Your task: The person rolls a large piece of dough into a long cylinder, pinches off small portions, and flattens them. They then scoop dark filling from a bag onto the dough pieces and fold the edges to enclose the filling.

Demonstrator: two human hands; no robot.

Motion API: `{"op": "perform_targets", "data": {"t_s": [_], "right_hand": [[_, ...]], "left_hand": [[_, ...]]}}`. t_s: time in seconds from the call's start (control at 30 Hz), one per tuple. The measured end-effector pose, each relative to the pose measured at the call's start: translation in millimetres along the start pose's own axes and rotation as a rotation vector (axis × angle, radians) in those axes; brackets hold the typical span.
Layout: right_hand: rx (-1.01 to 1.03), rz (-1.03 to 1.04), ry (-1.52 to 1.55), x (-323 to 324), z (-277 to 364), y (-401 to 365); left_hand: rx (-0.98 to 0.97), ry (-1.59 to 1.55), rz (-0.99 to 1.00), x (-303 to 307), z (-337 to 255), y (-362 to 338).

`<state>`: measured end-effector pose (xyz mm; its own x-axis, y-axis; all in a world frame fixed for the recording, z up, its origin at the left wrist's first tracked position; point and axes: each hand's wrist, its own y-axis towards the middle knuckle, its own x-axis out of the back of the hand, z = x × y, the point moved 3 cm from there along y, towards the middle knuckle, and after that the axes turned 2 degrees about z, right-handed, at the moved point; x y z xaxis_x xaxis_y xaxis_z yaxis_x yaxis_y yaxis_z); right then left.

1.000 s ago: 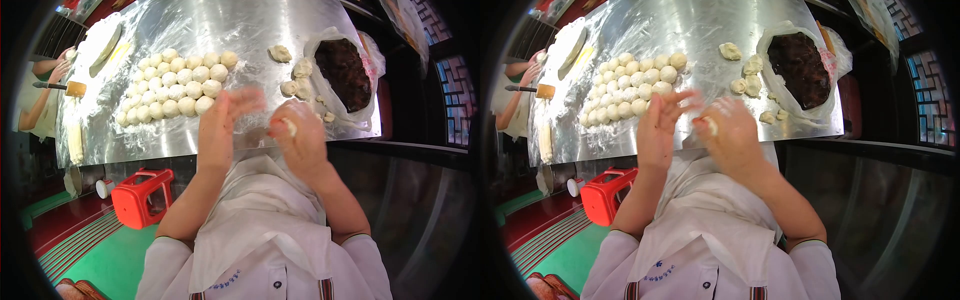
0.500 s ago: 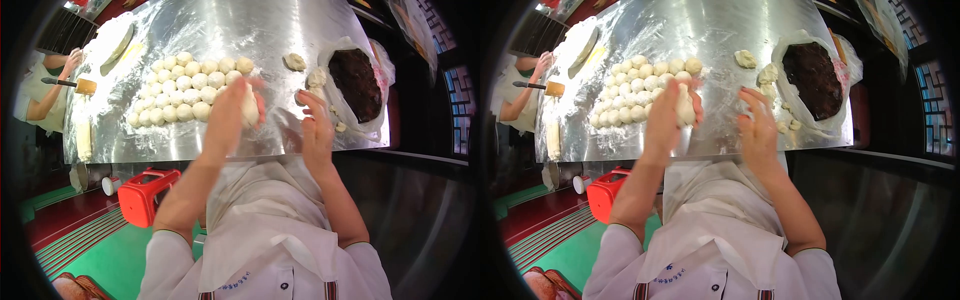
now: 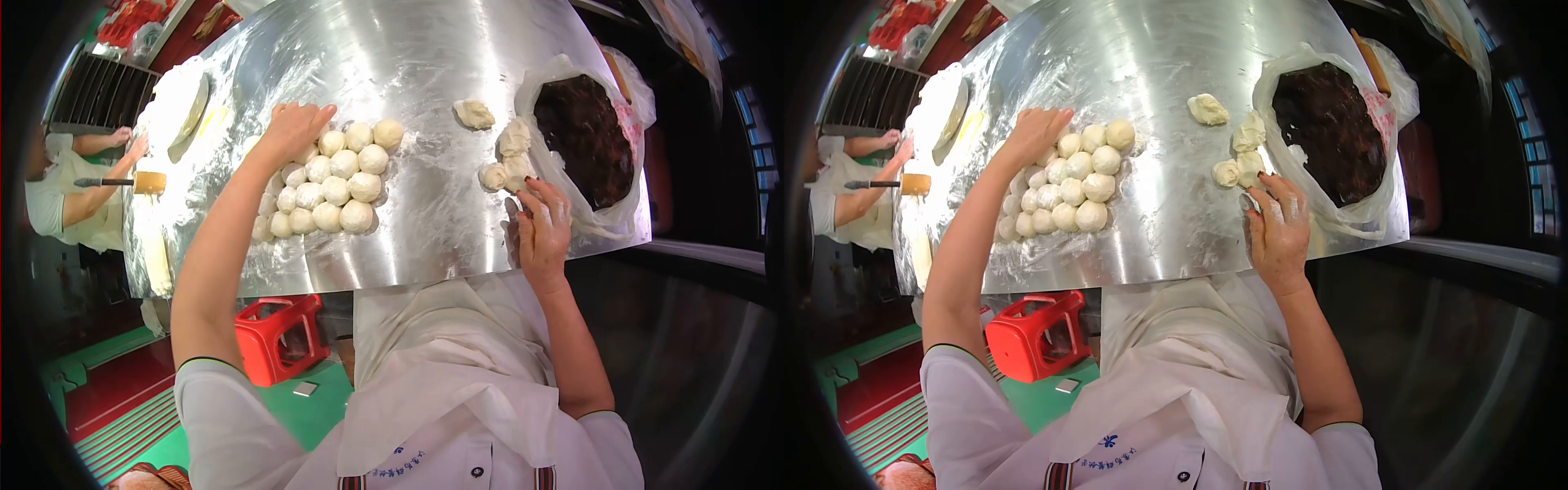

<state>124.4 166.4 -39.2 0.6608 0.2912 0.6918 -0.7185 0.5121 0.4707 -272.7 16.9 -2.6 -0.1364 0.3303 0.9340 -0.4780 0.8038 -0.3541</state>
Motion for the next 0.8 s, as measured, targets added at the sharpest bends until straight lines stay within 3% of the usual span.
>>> {"op": "perform_targets", "data": {"t_s": [0.1,0.17,0.2,0.27,0.33,0.43,0.5,0.57,0.63,0.7,0.73,0.8], "right_hand": [[-0.001,-0.016,-0.027,0.5,-1.8,0.5],[-0.011,-0.034,0.003,1.1,-1.8,-0.8],[-0.001,-0.037,-0.009,2.9,0.6,0.5],[-0.006,-0.034,-0.007,2.6,0.2,0.0],[0.005,-0.025,-0.006,2.9,0.1,1.0],[-0.002,-0.033,0.016,2.5,-1.9,-0.3],[-0.01,-0.047,0.022,3.0,-2.8,-1.2],[-0.028,-0.068,0.028,4.0,-3.2,-0.9],[-0.019,-0.088,0.016,4.5,-1.3,-1.5],[-0.015,-0.097,0.014,3.8,-2.3,-1.8],[-0.002,-0.103,0.01,3.7,-1.9,-2.1],[0.025,-0.11,-0.003,1.5,-1.8,0.5]], "left_hand": [[0.113,0.034,0.096,7.4,-12.6,-1.0],[-0.118,0.134,-0.473,12.7,-32.1,3.2],[-0.157,0.036,-0.525,28.5,-59.9,7.0],[-0.222,-0.416,-0.358,39.3,-118.7,16.4],[-0.505,-0.47,-0.451,21.6,-169.2,32.6],[-0.539,-0.373,-0.29,0.9,-202.4,45.8],[-0.516,-0.427,-0.36,4.6,-201.6,34.7],[-0.326,-1.162,-0.202,19.2,-194.6,-10.6],[-0.322,-1.292,-0.175,8.9,-187.6,-55.0],[-0.159,-1.307,0.041,-22.0,-183.2,-92.5],[-0.159,-1.306,0.042,-30.5,-180.6,-97.9],[-0.432,-0.699,-0.169,-33.7,-184.7,-104.8]]}}
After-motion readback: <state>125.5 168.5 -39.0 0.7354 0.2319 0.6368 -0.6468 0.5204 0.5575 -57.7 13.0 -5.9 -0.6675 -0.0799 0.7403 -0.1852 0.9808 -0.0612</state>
